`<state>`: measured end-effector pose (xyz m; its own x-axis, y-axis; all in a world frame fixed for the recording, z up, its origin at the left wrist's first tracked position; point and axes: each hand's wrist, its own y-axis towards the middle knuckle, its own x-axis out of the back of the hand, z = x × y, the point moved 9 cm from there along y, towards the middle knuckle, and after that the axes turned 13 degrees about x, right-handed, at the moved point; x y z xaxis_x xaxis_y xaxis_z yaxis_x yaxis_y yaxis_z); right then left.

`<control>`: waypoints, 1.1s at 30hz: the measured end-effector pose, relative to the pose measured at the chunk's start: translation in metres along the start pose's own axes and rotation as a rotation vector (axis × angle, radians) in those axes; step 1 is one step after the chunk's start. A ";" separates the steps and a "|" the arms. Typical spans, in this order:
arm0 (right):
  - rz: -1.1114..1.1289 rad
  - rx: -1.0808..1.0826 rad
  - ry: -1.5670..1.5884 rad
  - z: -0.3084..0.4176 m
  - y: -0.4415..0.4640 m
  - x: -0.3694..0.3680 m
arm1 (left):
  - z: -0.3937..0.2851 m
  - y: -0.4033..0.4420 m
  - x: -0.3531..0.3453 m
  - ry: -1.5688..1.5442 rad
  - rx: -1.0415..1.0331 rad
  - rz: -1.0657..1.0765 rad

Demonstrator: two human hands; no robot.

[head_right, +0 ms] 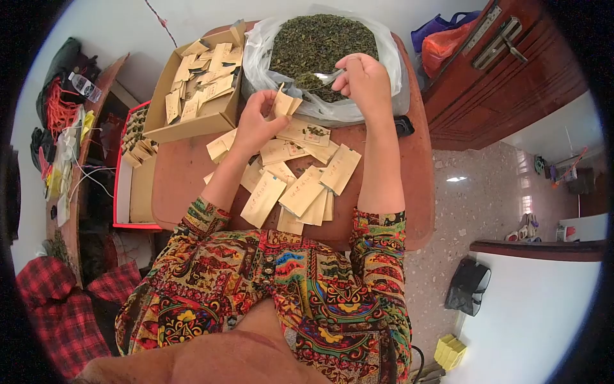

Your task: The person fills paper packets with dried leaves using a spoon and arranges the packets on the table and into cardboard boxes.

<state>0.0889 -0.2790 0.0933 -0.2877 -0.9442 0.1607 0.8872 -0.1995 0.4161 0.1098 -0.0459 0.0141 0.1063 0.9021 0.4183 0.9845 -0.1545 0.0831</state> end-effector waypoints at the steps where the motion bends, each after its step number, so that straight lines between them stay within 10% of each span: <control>1: 0.022 0.037 -0.040 0.005 -0.001 -0.005 | -0.001 -0.001 0.000 -0.001 0.002 0.000; 10: 0.256 0.671 -0.575 0.071 -0.037 -0.077 | -0.001 -0.004 0.000 -0.023 -0.008 -0.002; 21: -0.077 0.404 -0.603 0.074 -0.019 0.002 | 0.003 -0.006 0.007 -0.070 -0.012 -0.016; 27: 0.156 0.442 -0.908 0.007 0.001 -0.009 | 0.006 -0.004 0.004 -0.078 0.001 -0.001; 33: 0.039 0.089 -0.393 -0.030 0.005 -0.016 | 0.004 -0.005 0.001 -0.056 0.002 0.004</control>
<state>0.1087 -0.2726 0.0659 -0.3862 -0.7747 0.5007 0.8703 -0.1262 0.4761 0.1052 -0.0422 0.0109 0.1179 0.9227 0.3670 0.9843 -0.1576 0.0800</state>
